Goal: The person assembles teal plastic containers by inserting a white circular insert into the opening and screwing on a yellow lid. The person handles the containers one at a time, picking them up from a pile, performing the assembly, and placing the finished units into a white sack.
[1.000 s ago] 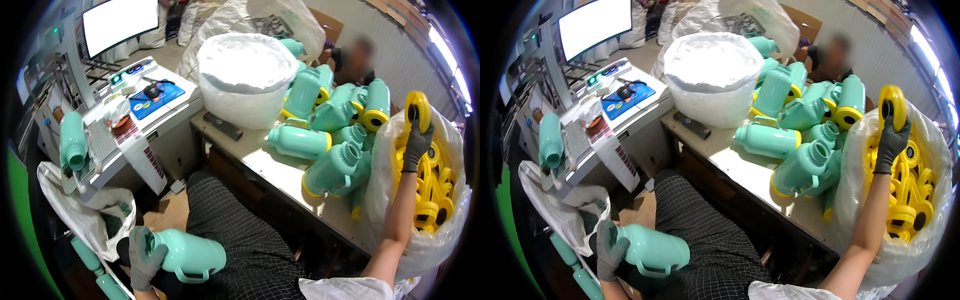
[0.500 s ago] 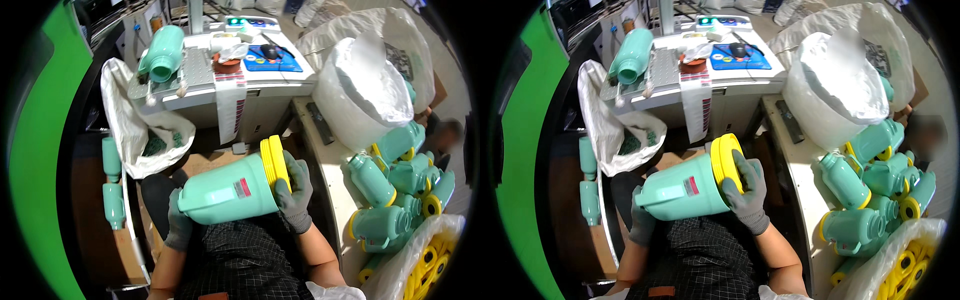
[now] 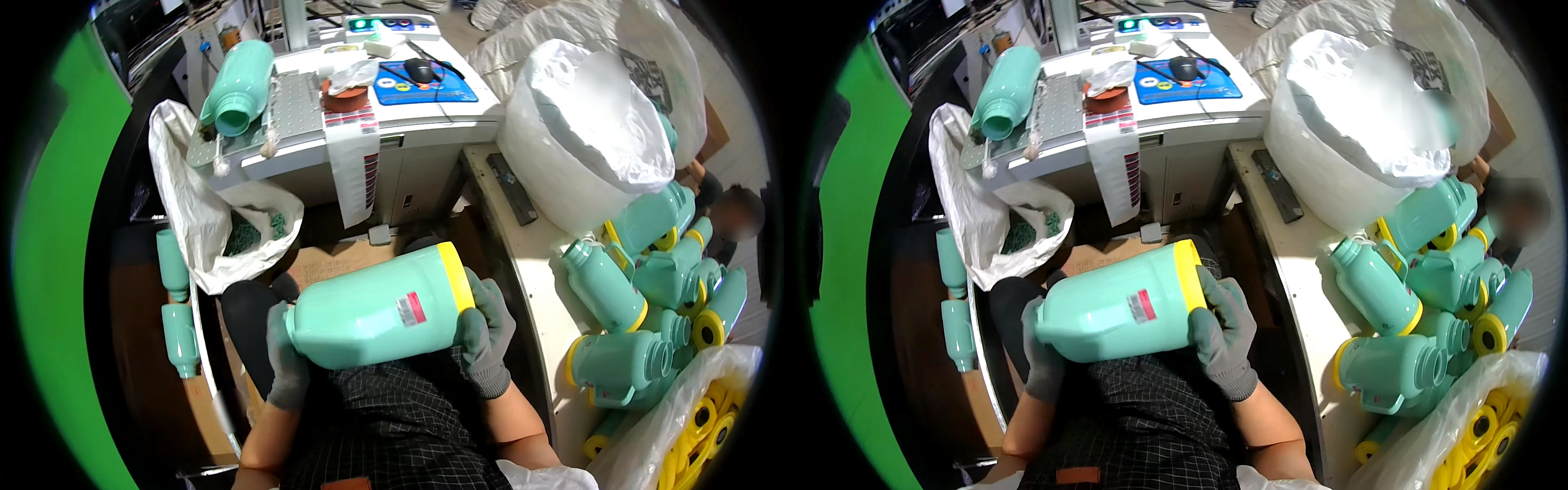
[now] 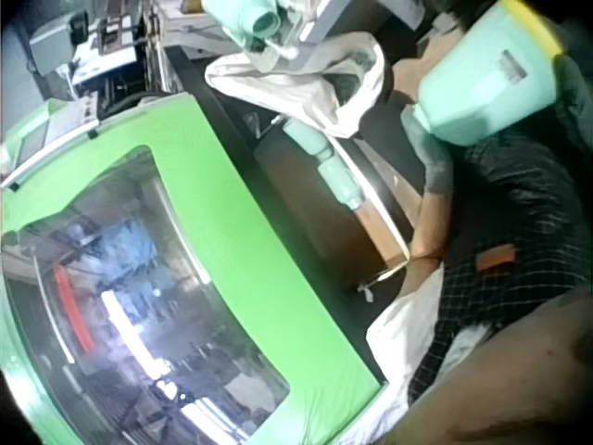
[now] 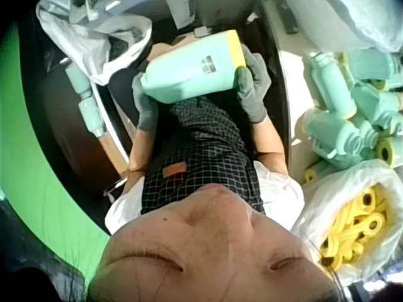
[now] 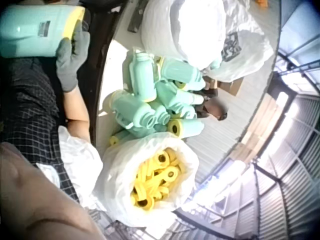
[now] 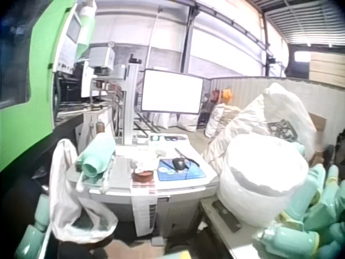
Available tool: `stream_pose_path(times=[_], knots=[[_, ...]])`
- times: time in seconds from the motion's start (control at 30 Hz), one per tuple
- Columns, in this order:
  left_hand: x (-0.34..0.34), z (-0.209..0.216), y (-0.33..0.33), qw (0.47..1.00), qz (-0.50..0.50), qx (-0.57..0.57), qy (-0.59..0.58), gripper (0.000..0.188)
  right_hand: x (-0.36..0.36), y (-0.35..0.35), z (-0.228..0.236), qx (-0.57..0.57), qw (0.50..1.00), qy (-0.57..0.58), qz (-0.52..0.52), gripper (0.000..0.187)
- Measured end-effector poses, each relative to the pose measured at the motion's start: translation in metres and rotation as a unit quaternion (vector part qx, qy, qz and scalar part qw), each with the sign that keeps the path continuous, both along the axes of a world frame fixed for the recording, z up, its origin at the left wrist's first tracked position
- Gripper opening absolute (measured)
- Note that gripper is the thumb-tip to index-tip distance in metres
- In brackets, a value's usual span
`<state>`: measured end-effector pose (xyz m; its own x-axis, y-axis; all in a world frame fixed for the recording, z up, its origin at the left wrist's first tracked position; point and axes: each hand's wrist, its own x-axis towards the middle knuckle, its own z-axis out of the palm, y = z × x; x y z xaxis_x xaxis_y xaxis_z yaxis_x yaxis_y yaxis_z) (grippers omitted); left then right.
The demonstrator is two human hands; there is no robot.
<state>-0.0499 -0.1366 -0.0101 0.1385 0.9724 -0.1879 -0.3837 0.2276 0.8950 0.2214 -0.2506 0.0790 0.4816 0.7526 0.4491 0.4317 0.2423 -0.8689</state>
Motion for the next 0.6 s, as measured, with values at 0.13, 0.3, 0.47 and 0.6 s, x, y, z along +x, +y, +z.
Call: stream_pose_path(times=[0.13, 0.3, 0.47, 0.6], knots=[[0.014, 0.076, -0.012, 0.908, 0.059, 0.327, 0.257, 0.03, 0.005, -0.002, -0.026, -0.034, 0.923, 0.383, -0.019, 0.05], [0.023, 0.107, -0.026, 0.964, -0.116, 0.229, -0.068, 0.063, 0.051, -0.022, -0.041, 0.036, 0.785, 0.616, 0.058, 0.047], [0.055, 0.096, -0.009, 0.87, -0.112, 0.453, 0.158, 0.077, 0.168, -0.06, 0.034, 0.294, 0.85, 0.427, -0.097, 0.07], [0.039, 0.093, -0.013, 0.861, -0.162, 0.417, 0.24, 0.068, 0.392, -0.06, 0.061, 0.259, 0.913, 0.224, -0.224, 0.055]])
